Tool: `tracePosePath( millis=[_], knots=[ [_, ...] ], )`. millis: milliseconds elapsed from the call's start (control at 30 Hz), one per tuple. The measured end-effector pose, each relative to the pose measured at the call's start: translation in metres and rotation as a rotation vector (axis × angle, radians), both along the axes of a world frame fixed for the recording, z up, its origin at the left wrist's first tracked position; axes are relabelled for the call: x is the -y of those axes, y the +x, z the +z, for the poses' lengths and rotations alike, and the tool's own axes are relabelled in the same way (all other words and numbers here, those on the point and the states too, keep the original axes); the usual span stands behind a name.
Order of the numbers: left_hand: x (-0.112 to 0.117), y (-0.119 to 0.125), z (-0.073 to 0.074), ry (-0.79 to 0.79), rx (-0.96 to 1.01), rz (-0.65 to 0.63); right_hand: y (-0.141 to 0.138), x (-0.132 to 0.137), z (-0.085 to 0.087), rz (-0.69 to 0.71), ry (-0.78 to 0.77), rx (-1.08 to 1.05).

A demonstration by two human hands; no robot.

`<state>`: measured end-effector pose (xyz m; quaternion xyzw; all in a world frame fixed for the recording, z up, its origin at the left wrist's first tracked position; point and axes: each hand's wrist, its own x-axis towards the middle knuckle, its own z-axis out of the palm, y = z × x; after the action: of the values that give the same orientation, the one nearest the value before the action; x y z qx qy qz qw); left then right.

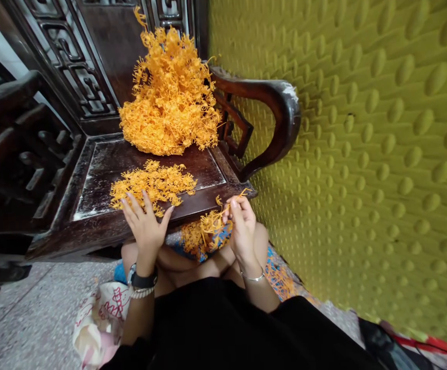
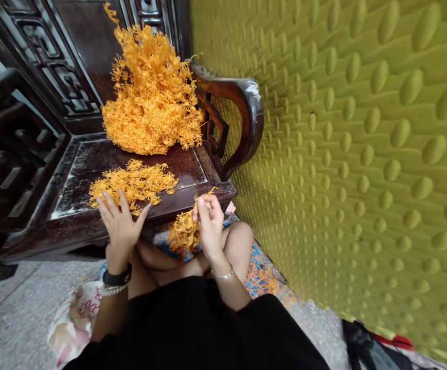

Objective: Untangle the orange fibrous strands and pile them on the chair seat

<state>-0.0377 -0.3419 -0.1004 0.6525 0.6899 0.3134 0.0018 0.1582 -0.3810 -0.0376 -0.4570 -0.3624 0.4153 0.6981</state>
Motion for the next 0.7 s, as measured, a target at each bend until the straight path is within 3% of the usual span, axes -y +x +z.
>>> tracePosePath(
  millis=[133,167,233,300,333,433,533,633,700],
  knots=[
    [0.012,0.017,0.024,0.067,0.069,0.021,-0.001,0.003,0.005,0.060,0.030,0.049],
    [0.019,0.023,0.030,0.092,0.113,-0.023,-0.001,0.003,0.005,0.072,0.031,0.058],
    [0.033,0.038,0.039,0.094,0.265,-0.291,-0.001,0.003,0.006,0.101,0.036,0.074],
    [0.045,0.052,0.042,-0.006,0.484,-0.563,0.001,0.003,0.006,0.119,0.048,0.104],
    [0.049,0.058,0.042,-0.069,0.595,-0.634,0.004,0.003,0.007,0.126,0.056,0.141],
    [0.053,0.069,0.038,-0.200,0.872,-0.595,0.014,0.003,0.011,0.170,0.113,0.390],
    [0.051,0.071,0.038,-0.196,0.991,-0.531,0.025,0.003,0.012,0.351,0.184,0.621],
    [0.047,0.070,0.040,-0.170,1.014,-0.577,0.028,0.001,0.007,0.503,0.187,0.670],
    [0.046,0.072,0.038,-0.171,1.114,-0.552,0.025,-0.002,0.003,0.484,0.184,0.672]
  ],
)
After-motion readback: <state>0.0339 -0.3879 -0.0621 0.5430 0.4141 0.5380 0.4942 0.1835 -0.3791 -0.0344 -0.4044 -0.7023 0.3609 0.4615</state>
